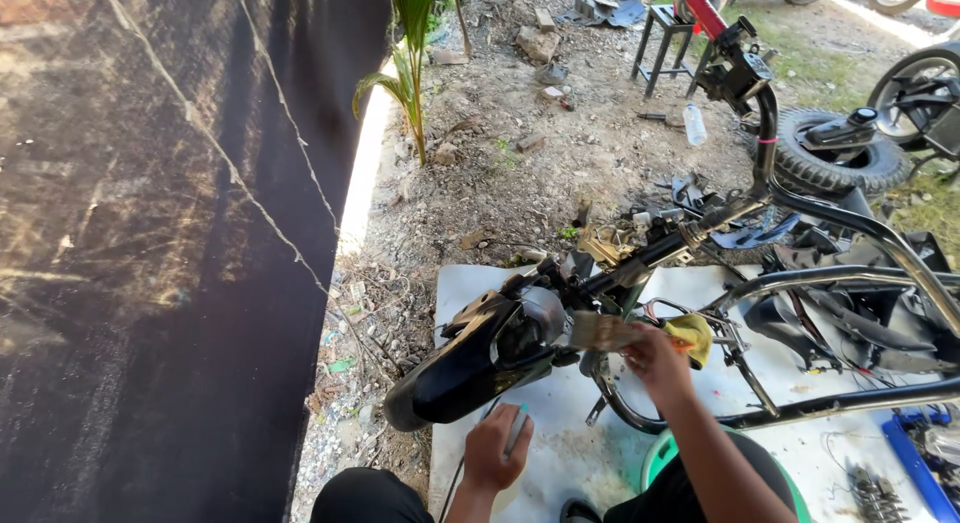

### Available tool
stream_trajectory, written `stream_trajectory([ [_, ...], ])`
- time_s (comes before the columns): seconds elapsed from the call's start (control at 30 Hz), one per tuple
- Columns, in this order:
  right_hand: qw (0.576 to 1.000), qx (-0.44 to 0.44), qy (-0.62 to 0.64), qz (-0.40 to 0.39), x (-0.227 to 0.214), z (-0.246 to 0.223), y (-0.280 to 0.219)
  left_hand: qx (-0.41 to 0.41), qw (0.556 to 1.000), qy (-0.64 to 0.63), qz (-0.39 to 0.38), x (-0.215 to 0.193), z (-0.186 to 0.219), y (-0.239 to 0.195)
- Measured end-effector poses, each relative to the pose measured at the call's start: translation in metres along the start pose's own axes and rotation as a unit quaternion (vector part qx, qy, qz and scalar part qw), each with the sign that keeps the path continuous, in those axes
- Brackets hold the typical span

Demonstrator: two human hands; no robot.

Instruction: Cleaning and detailing a disassembled motorcycle frame using a cloth and a brush.

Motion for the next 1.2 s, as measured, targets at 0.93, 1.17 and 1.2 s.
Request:
stream_trajectory([
  [0.93, 0.981, 0.031, -0.067, 0.179, -0.084, 0.005, -0.021, -0.031, 0.995, -0.057, -0.070, 0.089, -0.046, 0.043],
  [1.17, 0.992, 0.074, 0.015, 0.103, -0.062, 0.061, -0.008, -0.057, 0.997, -0.038, -0.022, 0.088, -0.065, 0.038],
  [1.2, 0.990, 0.100, 0.060, 0.085, -0.060, 0.068, -0.005, -0.070, 0.997, -0.029, -0.028, 0.091, -0.065, 0.037],
])
Point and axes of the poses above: each hand's wrist, its own y-axis towards the middle knuckle, its own x-axis out of the palm, z = x × y, the point moved 2 cm from there along y, towards the middle knuckle, and after that the axes turned 15 degrees about -y, right-handed, at the moved point
